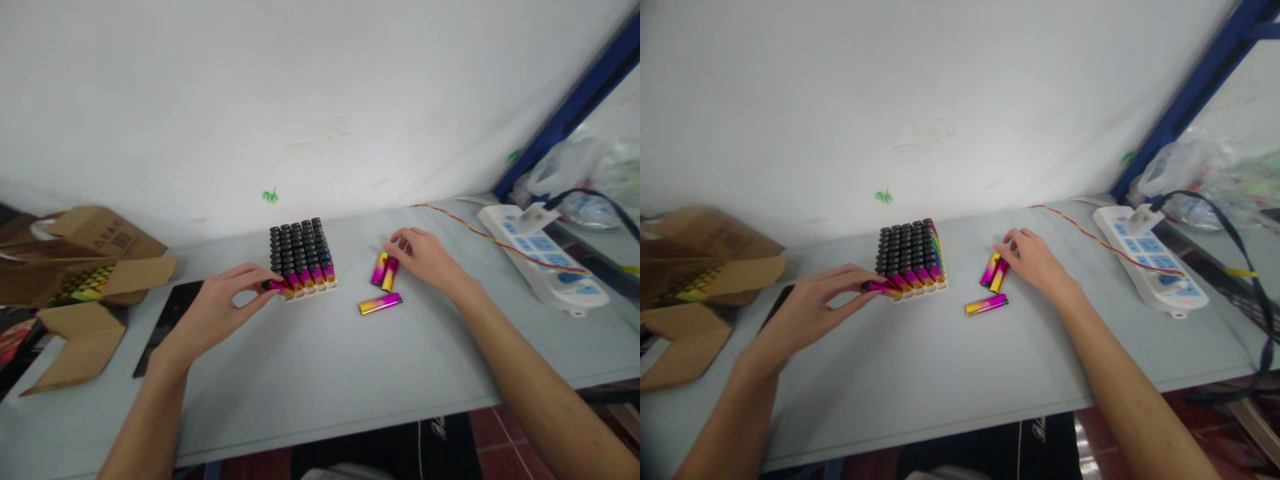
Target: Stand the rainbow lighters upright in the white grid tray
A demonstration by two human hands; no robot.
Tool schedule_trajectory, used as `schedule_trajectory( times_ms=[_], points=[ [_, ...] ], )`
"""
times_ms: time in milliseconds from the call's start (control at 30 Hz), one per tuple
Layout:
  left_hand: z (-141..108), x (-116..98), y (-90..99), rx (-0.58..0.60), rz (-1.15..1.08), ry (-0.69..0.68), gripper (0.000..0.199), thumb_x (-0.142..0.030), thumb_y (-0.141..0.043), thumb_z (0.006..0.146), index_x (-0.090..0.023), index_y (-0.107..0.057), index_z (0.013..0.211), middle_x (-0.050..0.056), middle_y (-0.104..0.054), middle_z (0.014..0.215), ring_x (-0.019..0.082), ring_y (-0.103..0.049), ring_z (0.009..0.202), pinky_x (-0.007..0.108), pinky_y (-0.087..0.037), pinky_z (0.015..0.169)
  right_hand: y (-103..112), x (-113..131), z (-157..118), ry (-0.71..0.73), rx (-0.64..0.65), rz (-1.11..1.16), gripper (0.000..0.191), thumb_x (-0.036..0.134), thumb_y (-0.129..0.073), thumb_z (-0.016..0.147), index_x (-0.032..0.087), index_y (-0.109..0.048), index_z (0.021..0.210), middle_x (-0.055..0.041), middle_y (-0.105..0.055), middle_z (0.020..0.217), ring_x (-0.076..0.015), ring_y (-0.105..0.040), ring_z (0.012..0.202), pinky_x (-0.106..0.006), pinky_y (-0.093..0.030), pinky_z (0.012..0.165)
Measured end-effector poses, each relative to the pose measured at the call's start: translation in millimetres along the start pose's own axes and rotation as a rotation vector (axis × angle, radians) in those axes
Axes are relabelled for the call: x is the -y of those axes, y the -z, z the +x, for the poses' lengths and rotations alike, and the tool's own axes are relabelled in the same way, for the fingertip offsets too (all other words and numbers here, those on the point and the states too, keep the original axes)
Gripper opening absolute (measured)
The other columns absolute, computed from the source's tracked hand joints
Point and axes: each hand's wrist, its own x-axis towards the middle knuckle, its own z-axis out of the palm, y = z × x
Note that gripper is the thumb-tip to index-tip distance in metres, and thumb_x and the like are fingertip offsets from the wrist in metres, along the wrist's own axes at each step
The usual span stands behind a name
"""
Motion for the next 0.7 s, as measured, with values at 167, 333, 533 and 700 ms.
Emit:
schedule_trajectory(
  times_ms=[167,333,533,700],
  points=[
    [-0.6,-1.0,-2.3,0.002,0.031,-0.016,0.029,-0.042,-0.059,0.102,-0.023,-0.075,0.117,0.006,-0.074,0.109,0.019,-0.071,0.092,0.033,-0.058,0.087,-3.5,18.4,-6.4,-0.071,0.112,-0.082,0.045,0.063,-0.056,0.099,0.018,-0.061,0.1,-0.0114,-0.068,0.089,-0.0261,-0.064,0.077,-0.036,-0.046,0.072],
    [-2.3,0.3,3.1,-0.012,0.077,-0.095,0.026,-0.039,-0.057,0.103,-0.023,-0.077,0.11,0.006,-0.075,0.105,0.02,-0.071,0.094,0.031,-0.056,0.086,-10.2,24.5,-7.1,-0.072,0.114,-0.125,0.043,0.062,-0.056,0.099,0.019,-0.06,0.094,-0.0123,-0.066,0.092,-0.0271,-0.063,0.082,-0.036,-0.046,0.076],
    [-4.7,0.3,1.9,-0.023,0.097,-0.132,0.027,-0.041,-0.058,0.103,-0.024,-0.078,0.107,0.006,-0.075,0.105,0.02,-0.072,0.092,0.03,-0.057,0.084,-12.2,19.6,-2.5,-0.127,0.083,-0.088,0.031,0.047,-0.063,0.097,0.017,-0.063,0.093,-0.0122,-0.068,0.093,-0.0257,-0.064,0.084,-0.035,-0.046,0.078],
    [-5.2,-0.3,-9.3,0.008,0.115,-0.067,0.033,-0.042,-0.055,0.104,-0.031,-0.07,0.132,0.005,-0.075,0.115,0.022,-0.074,0.096,0.034,-0.059,0.089,-11.0,22.8,-0.4,-0.197,0.091,-0.088,0.021,0.033,-0.061,0.098,0.016,-0.066,0.087,-0.0121,-0.071,0.089,-0.0238,-0.064,0.081,-0.033,-0.043,0.074]
  ],
)
